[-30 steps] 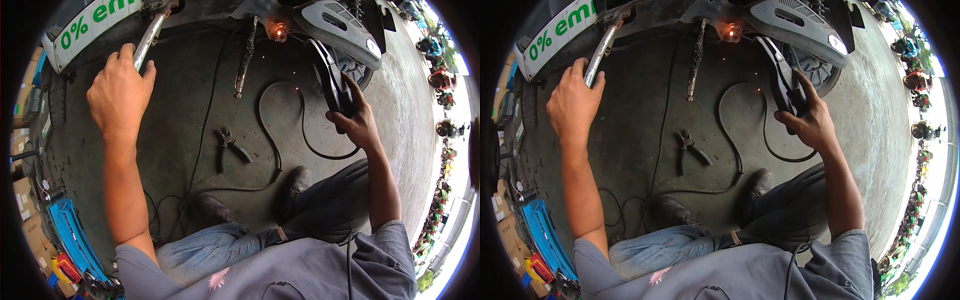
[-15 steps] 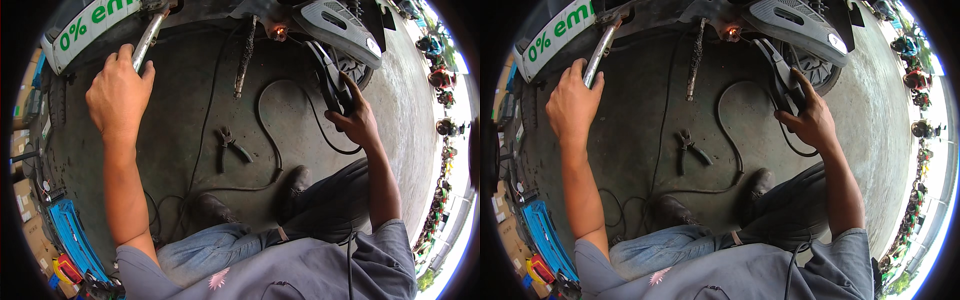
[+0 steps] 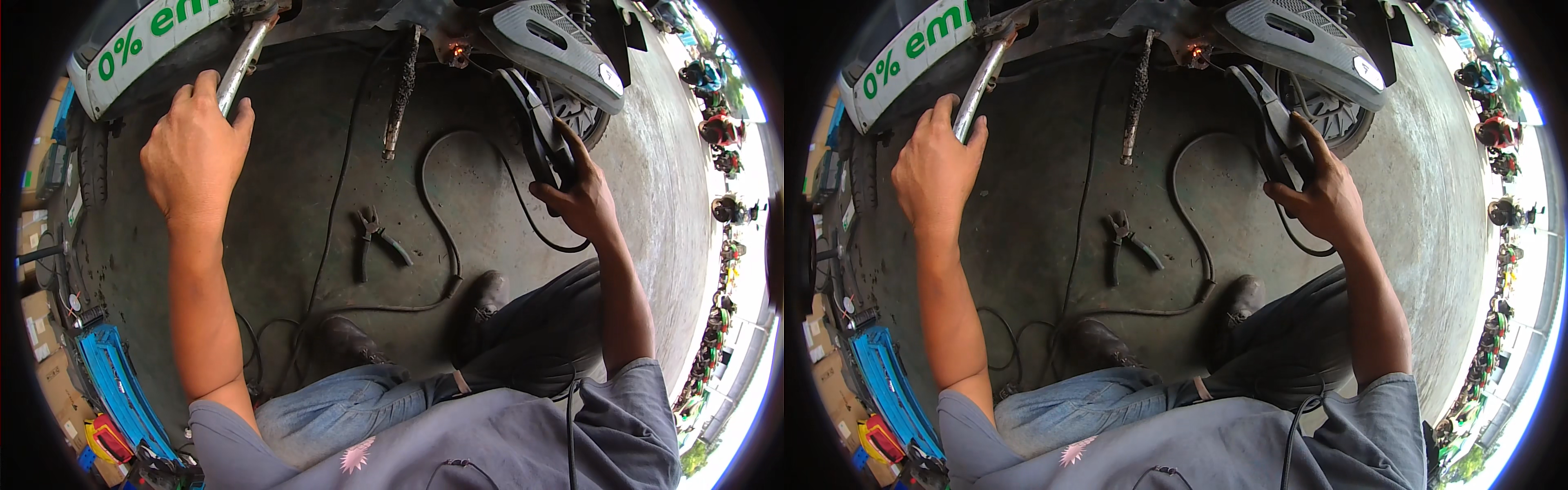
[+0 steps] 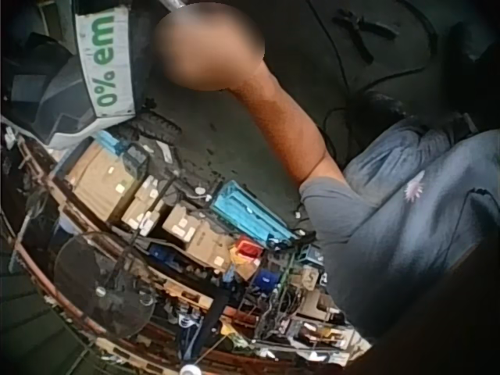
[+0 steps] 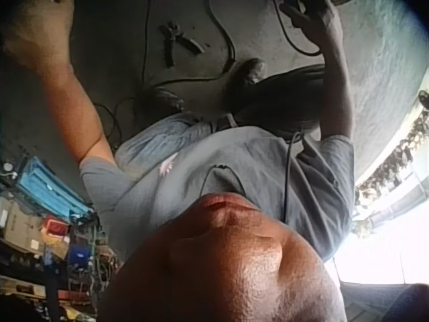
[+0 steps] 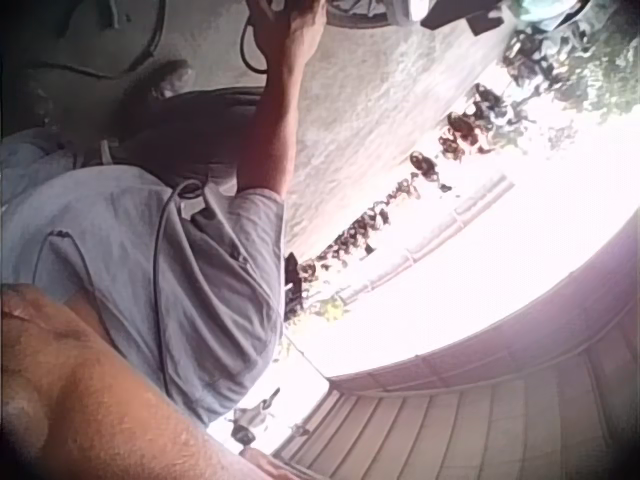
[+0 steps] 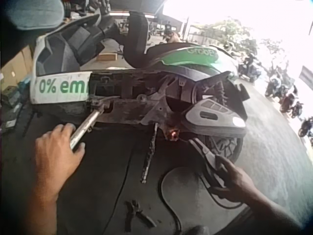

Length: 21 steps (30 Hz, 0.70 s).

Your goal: The person performs welding on the underside frame of an electric scooter using a welding torch and then uses a power grinder to smooth the metal surface.

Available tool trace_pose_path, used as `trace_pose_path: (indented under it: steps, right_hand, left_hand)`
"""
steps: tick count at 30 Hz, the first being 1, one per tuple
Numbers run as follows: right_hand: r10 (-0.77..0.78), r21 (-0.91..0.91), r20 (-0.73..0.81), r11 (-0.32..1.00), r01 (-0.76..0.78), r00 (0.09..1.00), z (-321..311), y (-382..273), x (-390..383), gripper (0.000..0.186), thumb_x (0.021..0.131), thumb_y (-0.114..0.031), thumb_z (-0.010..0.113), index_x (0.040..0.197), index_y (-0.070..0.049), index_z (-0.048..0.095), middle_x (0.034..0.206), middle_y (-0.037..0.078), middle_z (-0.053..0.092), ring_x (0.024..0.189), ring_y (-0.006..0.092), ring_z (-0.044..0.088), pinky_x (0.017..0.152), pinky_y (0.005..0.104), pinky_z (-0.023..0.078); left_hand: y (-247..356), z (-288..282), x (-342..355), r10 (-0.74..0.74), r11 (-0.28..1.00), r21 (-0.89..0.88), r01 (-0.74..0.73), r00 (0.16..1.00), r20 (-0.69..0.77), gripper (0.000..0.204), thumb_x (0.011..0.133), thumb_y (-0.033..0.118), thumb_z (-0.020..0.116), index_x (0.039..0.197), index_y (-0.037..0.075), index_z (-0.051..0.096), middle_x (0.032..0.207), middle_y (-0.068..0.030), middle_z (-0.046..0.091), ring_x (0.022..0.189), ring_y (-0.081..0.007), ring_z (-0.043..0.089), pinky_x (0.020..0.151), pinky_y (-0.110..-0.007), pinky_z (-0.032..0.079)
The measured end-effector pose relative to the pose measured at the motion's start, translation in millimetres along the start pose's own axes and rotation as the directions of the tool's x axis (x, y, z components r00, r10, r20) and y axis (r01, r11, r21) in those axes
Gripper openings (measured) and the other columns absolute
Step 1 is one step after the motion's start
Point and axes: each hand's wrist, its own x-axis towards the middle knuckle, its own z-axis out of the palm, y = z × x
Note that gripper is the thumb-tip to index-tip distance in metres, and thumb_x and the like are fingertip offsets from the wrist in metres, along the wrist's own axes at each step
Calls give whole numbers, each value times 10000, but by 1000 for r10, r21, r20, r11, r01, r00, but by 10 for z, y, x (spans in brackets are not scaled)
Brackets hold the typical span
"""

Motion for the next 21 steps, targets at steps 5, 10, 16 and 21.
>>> trace_pose_path:
  steps: [5, 10, 16, 21]
  right_hand:
    - [149, 672, 344, 650, -354, 927, -167, 145, 99, 863, 786, -297, 785, 1526, -100, 387, 1012, 150, 651, 798, 157, 658, 703, 321, 543]
    - [-202, -226, -106, 958, 174, 974, 9, 29, -54, 927, 691, -230, 799, 1530, -237, 407, 1219, 192, 658, 1126, 405, 636, 936, 462, 512]
    - [-195, -290, -134, 945, 150, 972, 27, 56, -32, 929, 690, -259, 804, 1528, -229, 405, 1233, 193, 656, 1124, 407, 640, 935, 461, 514]
    - [-72, -199, -81, 979, 55, 994, 26, 35, -11, 934, 689, -274, 803, 1529, -219, 398, 1240, 204, 653, 1132, 412, 635, 947, 466, 506]
  left_hand:
    - [-4, -1, 10, -2, 1000, -3, 2, 1000, 6, 356, 899, 402, 682, 1115, 122, 643, 955, -93, 708, 846, -329, 724, 697, -452, 584]
    - [6, 4, 10, 5, 1000, 7, -5, 1000, 1, 357, 899, 403, 683, 1112, 119, 644, 954, -95, 708, 843, -328, 726, 694, -452, 586]
    - [-2, 2, -6, 4, 1000, -4, -4, 1000, -20, 348, 902, 399, 680, 1109, 122, 643, 957, -92, 710, 840, -324, 727, 689, -453, 587]
    - [2, 14, 5, 8, 1000, 13, -8, 1000, -10, 344, 903, 399, 679, 1106, 124, 642, 953, -90, 708, 838, -326, 726, 686, -451, 588]
